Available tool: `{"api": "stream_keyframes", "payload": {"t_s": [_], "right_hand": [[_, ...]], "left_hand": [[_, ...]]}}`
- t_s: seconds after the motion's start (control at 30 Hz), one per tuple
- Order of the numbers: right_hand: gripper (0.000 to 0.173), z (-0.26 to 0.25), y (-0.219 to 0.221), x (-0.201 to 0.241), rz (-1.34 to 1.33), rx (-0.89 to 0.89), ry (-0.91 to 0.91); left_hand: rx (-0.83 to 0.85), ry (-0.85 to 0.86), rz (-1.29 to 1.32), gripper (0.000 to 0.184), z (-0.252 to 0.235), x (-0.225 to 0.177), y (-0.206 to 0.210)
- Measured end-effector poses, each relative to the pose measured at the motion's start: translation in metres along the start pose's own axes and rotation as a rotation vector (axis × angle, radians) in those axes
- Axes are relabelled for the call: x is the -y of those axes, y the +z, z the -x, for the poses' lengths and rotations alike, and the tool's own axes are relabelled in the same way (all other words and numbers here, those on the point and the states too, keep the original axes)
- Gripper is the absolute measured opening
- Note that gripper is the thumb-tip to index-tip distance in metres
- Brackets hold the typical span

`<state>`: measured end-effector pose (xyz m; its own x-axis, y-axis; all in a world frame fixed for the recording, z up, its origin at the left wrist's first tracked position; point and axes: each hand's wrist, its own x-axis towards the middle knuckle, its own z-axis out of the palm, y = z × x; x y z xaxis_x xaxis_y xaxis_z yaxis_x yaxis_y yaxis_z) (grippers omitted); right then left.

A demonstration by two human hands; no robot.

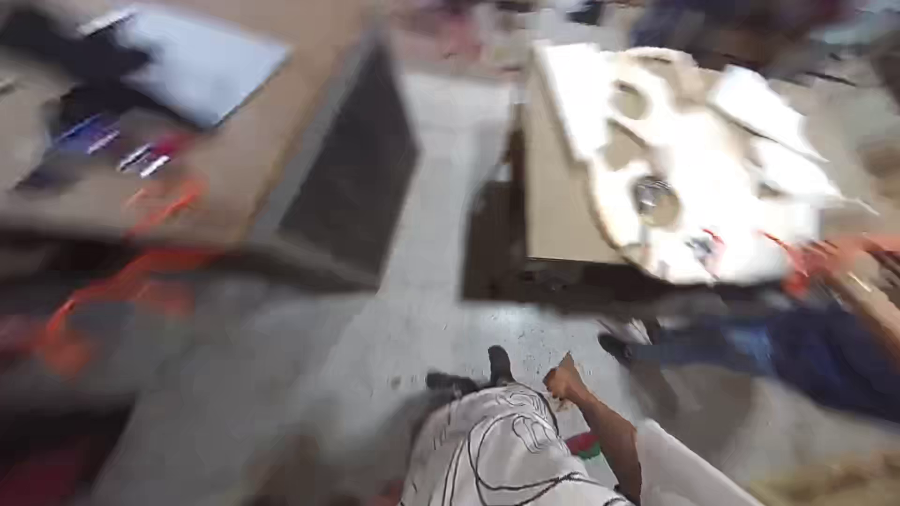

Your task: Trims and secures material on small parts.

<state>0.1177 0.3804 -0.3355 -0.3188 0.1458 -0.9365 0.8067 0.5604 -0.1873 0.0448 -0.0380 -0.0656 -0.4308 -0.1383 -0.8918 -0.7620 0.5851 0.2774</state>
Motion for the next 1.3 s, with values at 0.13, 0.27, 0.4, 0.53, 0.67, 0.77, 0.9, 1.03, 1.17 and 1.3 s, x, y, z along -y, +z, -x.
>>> {"api": "stream_keyframes", "payload": {"t_s": [0.13, 0.27, 0.4, 0.53, 0.67, 0.77, 0.9, 1.03, 1.17, 1.3], "right_hand": [[0.035, -0.042, -0.047, 0.075, 0.356, -0.111, -0.149], [0.032, -0.037, -0.052, 0.197, 0.48, -0.273, -0.339], [0.038, 0.025, 0.031, 0.379, 0.65, -0.064, -0.598], [0.045, 0.169, 0.227, 0.575, 1.153, 0.367, -1.093], [0.05, 0.313, 0.399, 0.727, 1.024, 0.673, -1.715], [0.058, 0.336, 0.417, 0.873, 0.527, 0.545, -1.768], [0.061, 0.216, 0.315, 0.994, 0.065, 0.02, -1.401], [0.048, 0.13, 0.195, 1.06, -0.142, -0.711, -1.032], [0.042, 0.108, 0.186, 1.161, 0.105, -0.922, -1.055], [0.045, 0.037, 0.202, 1.246, 0.369, -0.604, -1.049]], "left_hand": [[-0.243, -0.247, 0.287, 0.039, -0.149, 0.246, 0.07], [-0.215, -0.408, 0.519, 0.039, -0.189, 0.323, 0.099], [-0.327, -0.425, 0.865, 0.04, -0.231, 0.34, 0.066], [-0.485, -0.264, 0.919, 0.038, -0.268, 0.322, -0.052], [-0.49, -0.137, 0.783, 0.04, -0.279, 0.312, -0.192], [-0.567, -0.051, 0.873, 0.041, -0.286, 0.308, -0.311], [-0.574, 0.166, 0.862, 0.038, -0.292, 0.275, -0.446], [-0.505, 0.35, 0.886, 0.036, -0.329, 0.253, -0.531], [-0.486, 0.119, 0.876, 0.031, -0.368, 0.235, -0.589], [-0.304, 0.069, 0.769, 0.032, -0.407, 0.189, -0.665]]}}
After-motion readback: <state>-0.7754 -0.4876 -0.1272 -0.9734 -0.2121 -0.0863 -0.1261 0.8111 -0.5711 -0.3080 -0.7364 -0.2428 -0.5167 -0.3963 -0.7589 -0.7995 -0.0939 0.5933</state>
